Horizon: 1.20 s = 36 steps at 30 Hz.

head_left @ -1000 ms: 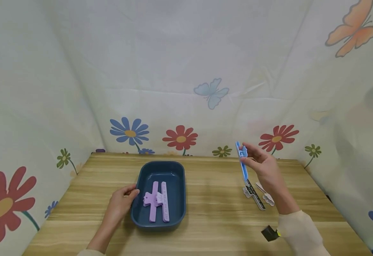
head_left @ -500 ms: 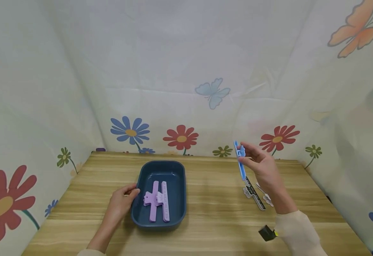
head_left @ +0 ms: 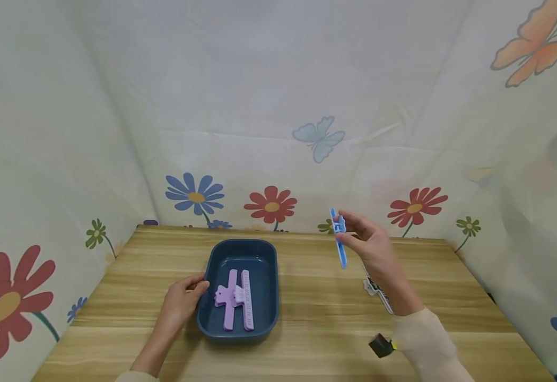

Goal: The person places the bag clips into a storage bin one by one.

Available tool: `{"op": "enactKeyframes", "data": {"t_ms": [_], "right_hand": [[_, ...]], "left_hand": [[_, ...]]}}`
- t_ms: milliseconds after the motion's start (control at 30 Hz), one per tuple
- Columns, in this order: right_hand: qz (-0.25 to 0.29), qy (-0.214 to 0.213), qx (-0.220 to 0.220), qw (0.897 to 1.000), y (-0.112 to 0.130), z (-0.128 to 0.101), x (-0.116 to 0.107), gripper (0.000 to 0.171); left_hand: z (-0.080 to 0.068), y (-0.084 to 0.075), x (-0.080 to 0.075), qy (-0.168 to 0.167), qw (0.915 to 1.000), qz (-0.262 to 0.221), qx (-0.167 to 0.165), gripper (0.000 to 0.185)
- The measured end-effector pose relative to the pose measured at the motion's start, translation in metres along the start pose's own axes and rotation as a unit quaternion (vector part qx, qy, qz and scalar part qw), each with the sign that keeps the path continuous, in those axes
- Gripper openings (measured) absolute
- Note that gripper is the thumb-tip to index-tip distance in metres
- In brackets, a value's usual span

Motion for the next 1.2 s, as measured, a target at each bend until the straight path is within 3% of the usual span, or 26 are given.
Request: {"op": "enactKeyframes", "data": {"t_ms": [300,1200], "right_hand": [[0.025,0.02,-0.004,0.999,0.003,0.006,0.032,0.048],[0.014,0.059,-0.018,0.998,0.008,0.019,0.102,0.048]], "left_hand": [[0.001,0.001,0.0,0.002,1.0,0.0,-0.005,0.042],[-0.001,0.0,0.0,0.0,0.9999,-0.011,-0.008,0.041]]}}
Point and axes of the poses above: each hand's wrist, its own z-axis towards the middle knuckle, its own x-axis out of the palm, y = z × x, the point moved 9 cm from there along z, towards the middle knuckle, and after that the axes turned 5 degrees about -x, right-handed, at the moved point
